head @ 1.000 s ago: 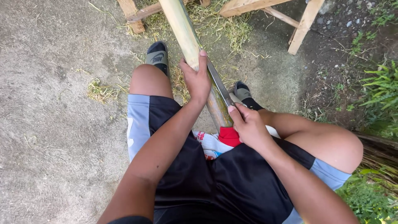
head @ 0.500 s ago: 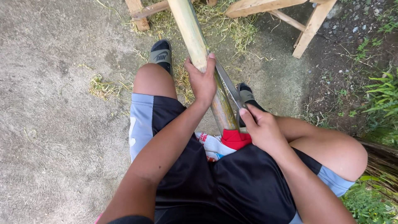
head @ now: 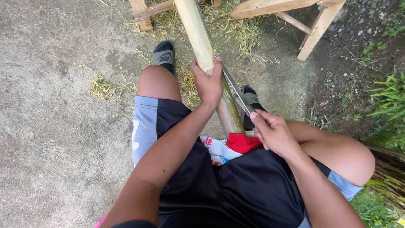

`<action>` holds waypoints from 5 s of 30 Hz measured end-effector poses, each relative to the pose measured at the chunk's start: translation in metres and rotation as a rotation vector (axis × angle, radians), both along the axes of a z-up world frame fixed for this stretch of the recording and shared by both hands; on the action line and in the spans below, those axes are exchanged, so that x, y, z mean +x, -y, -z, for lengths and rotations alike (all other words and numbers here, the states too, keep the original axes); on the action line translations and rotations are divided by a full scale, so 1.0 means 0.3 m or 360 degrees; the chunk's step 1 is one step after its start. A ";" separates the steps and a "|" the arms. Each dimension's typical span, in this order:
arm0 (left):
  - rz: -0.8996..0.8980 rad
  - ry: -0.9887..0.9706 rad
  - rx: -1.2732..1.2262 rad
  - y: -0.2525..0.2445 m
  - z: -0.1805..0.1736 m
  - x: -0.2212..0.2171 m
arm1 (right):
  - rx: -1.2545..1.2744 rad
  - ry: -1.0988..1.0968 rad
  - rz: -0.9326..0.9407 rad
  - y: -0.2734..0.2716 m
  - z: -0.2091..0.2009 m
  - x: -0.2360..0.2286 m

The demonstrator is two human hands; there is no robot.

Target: Shaving or scraping the outer layer of a bamboo pole using a knife.

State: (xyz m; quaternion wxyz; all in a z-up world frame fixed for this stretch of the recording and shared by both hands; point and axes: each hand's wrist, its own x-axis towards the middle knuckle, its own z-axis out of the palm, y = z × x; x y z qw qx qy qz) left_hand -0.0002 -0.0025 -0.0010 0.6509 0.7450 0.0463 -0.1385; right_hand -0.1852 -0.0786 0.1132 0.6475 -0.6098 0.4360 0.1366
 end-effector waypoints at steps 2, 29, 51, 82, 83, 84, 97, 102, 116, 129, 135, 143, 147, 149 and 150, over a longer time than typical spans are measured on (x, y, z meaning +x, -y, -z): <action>-0.0004 -0.0038 -0.0011 -0.004 -0.016 0.001 | -0.0022 -0.0024 -0.0010 -0.001 0.001 0.007; -0.0038 0.0036 0.0016 0.002 -0.007 0.004 | -0.0242 0.0037 -0.0071 -0.076 -0.085 0.048; -0.0026 -0.0011 -0.0031 -0.005 -0.018 0.008 | -0.0256 0.0035 -0.0167 -0.012 -0.099 0.037; -0.0036 0.0110 0.0012 -0.007 0.034 0.012 | -0.0077 0.0085 -0.0145 0.025 -0.003 0.003; -0.0037 0.0081 0.0032 -0.001 0.032 0.012 | -0.0061 0.0085 -0.0148 0.031 0.002 0.003; -0.0030 0.0073 0.0034 -0.002 0.030 0.012 | -0.0058 0.0077 -0.0142 0.035 0.007 0.005; -0.0032 0.0033 -0.0096 -0.005 -0.003 0.007 | -0.0386 -0.0061 -0.0364 0.094 0.136 0.022; 0.0000 -0.0004 -0.0273 -0.015 0.021 0.004 | -0.0827 -0.0240 -0.0499 0.099 0.190 0.056; 0.0422 0.0032 -0.0206 -0.089 -0.045 0.136 | -0.1368 0.0467 -0.0678 0.244 0.606 0.334; 0.0341 -0.0060 0.0073 -0.039 -0.089 0.125 | -0.1310 0.0666 -0.0786 0.333 0.667 0.425; 0.0356 0.0065 -0.0013 -0.075 -0.052 0.135 | -0.1358 0.0661 -0.0738 0.315 0.670 0.361; 0.0481 -0.0049 0.0032 -0.082 -0.051 0.194 | -0.1344 0.0664 -0.0729 0.309 0.694 0.428; 0.0484 0.0127 0.0276 -0.061 -0.054 0.221 | -0.1313 0.0625 -0.0705 0.283 0.676 0.566; 0.0409 -0.0254 0.0328 -0.038 -0.074 0.248 | -0.1331 0.0631 -0.0656 0.267 0.636 0.682; 0.0420 -0.0245 0.0336 -0.049 -0.049 0.244 | -0.1330 0.0635 -0.0640 0.266 0.625 0.704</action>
